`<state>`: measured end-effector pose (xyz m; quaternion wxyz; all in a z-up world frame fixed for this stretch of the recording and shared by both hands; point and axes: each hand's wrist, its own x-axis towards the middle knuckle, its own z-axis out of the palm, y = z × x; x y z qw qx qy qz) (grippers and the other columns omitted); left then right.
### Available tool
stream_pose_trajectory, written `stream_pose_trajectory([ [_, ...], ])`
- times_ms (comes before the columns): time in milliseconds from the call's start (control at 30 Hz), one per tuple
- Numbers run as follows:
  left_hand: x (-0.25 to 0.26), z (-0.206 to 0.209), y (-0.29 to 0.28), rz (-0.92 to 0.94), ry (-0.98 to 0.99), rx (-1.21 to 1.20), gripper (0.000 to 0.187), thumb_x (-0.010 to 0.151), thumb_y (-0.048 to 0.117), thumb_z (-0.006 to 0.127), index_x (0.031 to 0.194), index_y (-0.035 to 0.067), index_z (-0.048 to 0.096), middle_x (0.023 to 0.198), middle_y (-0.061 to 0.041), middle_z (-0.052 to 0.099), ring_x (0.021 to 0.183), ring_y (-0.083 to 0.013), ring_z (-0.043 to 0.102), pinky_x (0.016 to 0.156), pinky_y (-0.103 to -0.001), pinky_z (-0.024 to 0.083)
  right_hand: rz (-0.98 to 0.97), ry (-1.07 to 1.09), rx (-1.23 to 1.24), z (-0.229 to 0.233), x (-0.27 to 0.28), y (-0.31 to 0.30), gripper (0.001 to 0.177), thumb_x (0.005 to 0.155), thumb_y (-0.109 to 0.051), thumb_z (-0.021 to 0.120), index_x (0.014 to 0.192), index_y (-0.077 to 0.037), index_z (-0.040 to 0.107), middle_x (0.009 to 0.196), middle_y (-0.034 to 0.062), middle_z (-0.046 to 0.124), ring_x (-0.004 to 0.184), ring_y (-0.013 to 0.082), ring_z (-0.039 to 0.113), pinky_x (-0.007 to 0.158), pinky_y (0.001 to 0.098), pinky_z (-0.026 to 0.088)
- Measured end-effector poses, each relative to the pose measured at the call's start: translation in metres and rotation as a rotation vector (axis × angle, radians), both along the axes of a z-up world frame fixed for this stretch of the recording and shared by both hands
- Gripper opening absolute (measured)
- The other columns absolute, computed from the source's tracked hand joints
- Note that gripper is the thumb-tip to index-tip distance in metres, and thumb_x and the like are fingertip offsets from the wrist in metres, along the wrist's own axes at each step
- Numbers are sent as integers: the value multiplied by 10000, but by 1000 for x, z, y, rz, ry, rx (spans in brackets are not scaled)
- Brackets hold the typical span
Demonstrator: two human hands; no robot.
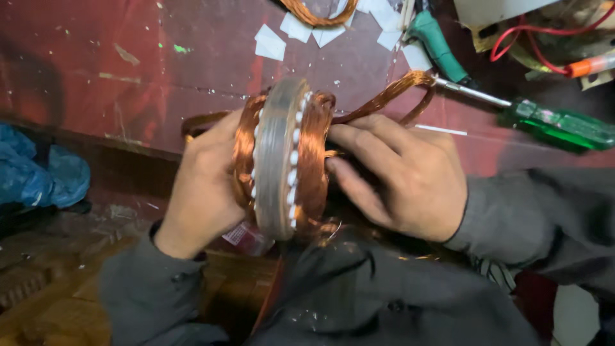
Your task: The person winds copper wire into the slots of a motor stator by hand, carefully arranging and tucking the strands into place. The person rotates the stator as needed to access different slots and continues winding until the visible slots are filled.
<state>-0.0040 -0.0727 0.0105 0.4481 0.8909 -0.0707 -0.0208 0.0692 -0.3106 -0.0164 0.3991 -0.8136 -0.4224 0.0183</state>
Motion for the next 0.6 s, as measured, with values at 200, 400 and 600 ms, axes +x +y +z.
stream_pose_trajectory([
  [200,-3,-3,0,94,99,-6,364,821,17,790,1163,-3,668,1164,-162,708,1040,-303,736,926,-337,570,-17,272,133,-15,-2,-1,171,991,-124,774,1124,-41,706,1072,90,712,915,234,744,751,313,596],
  [400,3,7,-1,45,15,40,408,815,0,754,1213,-11,664,1315,-193,682,1185,-334,706,1004,-360,551,-35,251,114,-16,6,-1,187,898,-95,802,939,-2,645,943,113,662,832,284,688,696,371,553],
  [600,3,0,-4,65,26,-32,342,874,51,768,1197,-3,669,1284,-186,686,1150,-307,715,998,-332,556,-35,233,78,-13,4,-3,193,877,-122,797,908,-23,634,926,115,643,800,295,680,663,387,546],
])
